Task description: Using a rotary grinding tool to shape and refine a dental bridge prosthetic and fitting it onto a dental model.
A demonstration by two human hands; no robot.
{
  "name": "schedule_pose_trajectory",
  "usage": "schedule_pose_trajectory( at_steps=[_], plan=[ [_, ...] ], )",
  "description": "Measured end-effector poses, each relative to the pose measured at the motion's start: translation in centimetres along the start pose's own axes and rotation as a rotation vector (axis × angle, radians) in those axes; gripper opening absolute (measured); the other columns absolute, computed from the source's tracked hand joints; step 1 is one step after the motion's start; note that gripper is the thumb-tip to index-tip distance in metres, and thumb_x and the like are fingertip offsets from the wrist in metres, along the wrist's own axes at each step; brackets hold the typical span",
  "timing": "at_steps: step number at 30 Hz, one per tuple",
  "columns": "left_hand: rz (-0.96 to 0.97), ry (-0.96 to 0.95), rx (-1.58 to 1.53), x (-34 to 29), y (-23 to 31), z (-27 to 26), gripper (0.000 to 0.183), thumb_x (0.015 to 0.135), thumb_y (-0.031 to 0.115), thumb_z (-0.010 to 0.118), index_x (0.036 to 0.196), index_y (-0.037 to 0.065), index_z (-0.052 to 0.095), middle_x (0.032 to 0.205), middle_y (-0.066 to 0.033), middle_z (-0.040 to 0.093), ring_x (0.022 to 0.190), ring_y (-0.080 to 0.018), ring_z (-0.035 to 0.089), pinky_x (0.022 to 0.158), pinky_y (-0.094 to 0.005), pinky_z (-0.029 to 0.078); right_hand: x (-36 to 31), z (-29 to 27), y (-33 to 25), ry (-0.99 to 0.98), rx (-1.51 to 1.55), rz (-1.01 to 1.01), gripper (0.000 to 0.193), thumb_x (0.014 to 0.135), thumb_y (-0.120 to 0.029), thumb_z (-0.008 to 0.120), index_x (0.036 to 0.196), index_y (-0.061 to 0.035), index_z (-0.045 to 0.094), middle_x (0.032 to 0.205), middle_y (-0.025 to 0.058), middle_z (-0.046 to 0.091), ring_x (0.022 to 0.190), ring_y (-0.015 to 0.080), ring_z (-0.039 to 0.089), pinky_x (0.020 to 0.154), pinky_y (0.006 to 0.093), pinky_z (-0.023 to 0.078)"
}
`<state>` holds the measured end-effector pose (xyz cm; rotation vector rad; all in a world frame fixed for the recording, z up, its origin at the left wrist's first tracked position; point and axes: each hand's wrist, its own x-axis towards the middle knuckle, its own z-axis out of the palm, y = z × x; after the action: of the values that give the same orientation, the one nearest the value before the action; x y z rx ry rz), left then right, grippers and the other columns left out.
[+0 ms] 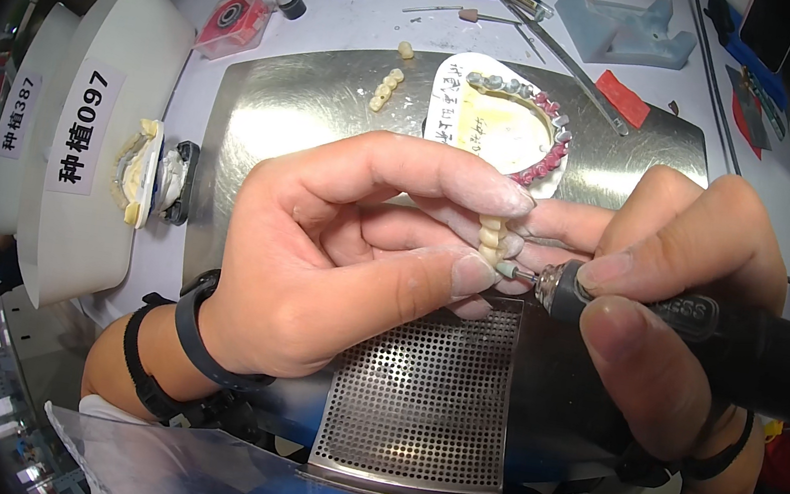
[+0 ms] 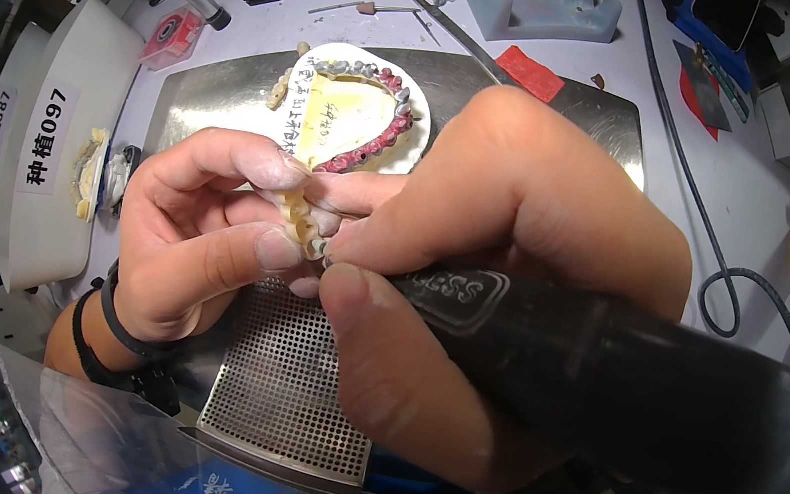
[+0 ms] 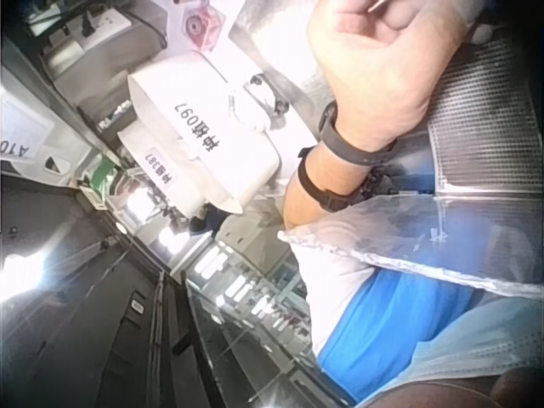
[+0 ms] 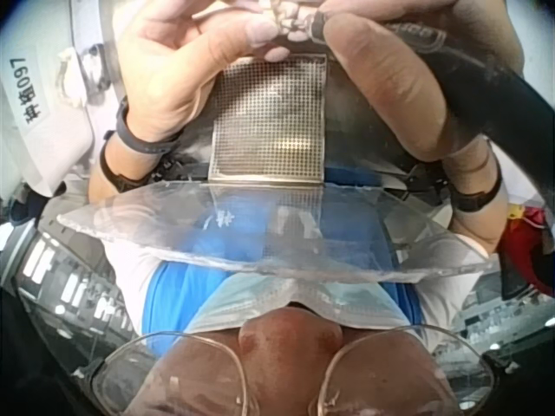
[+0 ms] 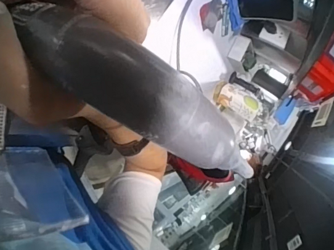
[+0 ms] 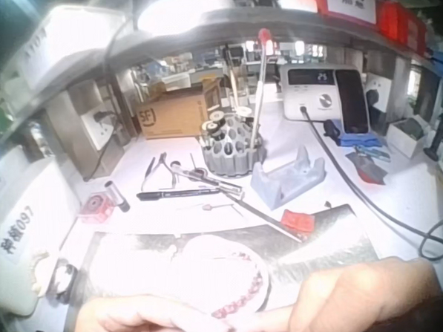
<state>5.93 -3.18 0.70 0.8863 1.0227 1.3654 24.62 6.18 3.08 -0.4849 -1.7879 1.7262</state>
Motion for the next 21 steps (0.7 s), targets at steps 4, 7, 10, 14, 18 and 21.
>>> schedule_pose_trajectory(
  at_steps=[4, 7, 10, 14, 18, 21],
  plan=[
    [-0.023, -0.021, -0.006, 0.0, 0.1, -0.1, 0.035, 0.085, -0.012, 0.058, 0.119, -0.004, 0.051, 0.115, -0.0242, 0.061, 0.101, -0.0302, 0.067, 0.08, -0.0361, 0.056, 0.0, 0.5, -0.4, 0.071, 0.035, 0.056, 0.021, 0.091, -0.019, 0.067, 0.098, -0.0075, 0.051, 0.082, 0.0056, 0.053, 0.095, 0.0259, 0.064, 0.097, 0.0468, 0.049],
    [-0.01, 0.008, -0.012, 0.0, 0.1, -0.1, 0.035, 0.086, -0.011, 0.058, 0.119, -0.004, 0.05, 0.114, -0.0238, 0.061, 0.101, -0.0311, 0.067, 0.079, -0.0361, 0.056, 0.0, 0.3, -0.5, 0.039, 0.024, 0.064, 0.02, 0.091, -0.017, 0.067, 0.098, -0.0076, 0.051, 0.084, 0.006, 0.053, 0.098, 0.027, 0.063, 0.098, 0.0465, 0.049],
    [-0.003, 0.0, -0.019, 0.0, 0.1, -0.1, 0.035, 0.085, -0.011, 0.058, 0.119, -0.004, 0.05, 0.114, -0.0238, 0.06, 0.101, -0.0318, 0.067, 0.079, -0.0359, 0.057, -0.1, 0.5, -1.1, 0.051, -0.019, 0.083, 0.019, 0.091, -0.017, 0.066, 0.099, -0.0075, 0.051, 0.085, 0.0063, 0.054, 0.1, 0.0283, 0.063, 0.098, 0.0466, 0.049],
    [-0.02, 0.003, -0.034, 0.0, -0.1, -0.2, 0.035, 0.085, -0.011, 0.059, 0.119, -0.003, 0.05, 0.113, -0.0234, 0.06, 0.101, -0.0317, 0.067, 0.077, -0.0353, 0.057, -0.2, 0.5, -1.4, 0.064, -0.072, 0.109, 0.019, 0.092, -0.017, 0.065, 0.099, -0.0073, 0.051, 0.085, 0.0067, 0.053, 0.101, 0.03, 0.063, 0.099, 0.0476, 0.049],
    [-0.001, -0.006, -0.049, -0.1, -0.3, -0.3, 0.036, 0.085, -0.012, 0.059, 0.118, -0.003, 0.05, 0.113, -0.0228, 0.06, 0.099, -0.0312, 0.067, 0.075, -0.0347, 0.056, -0.2, -0.4, 1.5, 0.005, 0.023, -0.033, 0.02, 0.091, -0.018, 0.066, 0.099, -0.0071, 0.051, 0.085, 0.0071, 0.053, 0.1, 0.0304, 0.063, 0.099, 0.0483, 0.049],
    [-0.004, 0.009, -0.059, 0.0, -0.3, -0.2, 0.036, 0.085, -0.013, 0.059, 0.118, -0.003, 0.049, 0.113, -0.0225, 0.06, 0.099, -0.0308, 0.067, 0.075, -0.0346, 0.056, -0.1, 0.1, 0.8, 0.034, 0.095, 0.013, 0.022, 0.091, -0.019, 0.066, 0.099, -0.0065, 0.05, 0.085, 0.0074, 0.054, 0.099, 0.0307, 0.063, 0.098, 0.0484, 0.049]
  ],
)
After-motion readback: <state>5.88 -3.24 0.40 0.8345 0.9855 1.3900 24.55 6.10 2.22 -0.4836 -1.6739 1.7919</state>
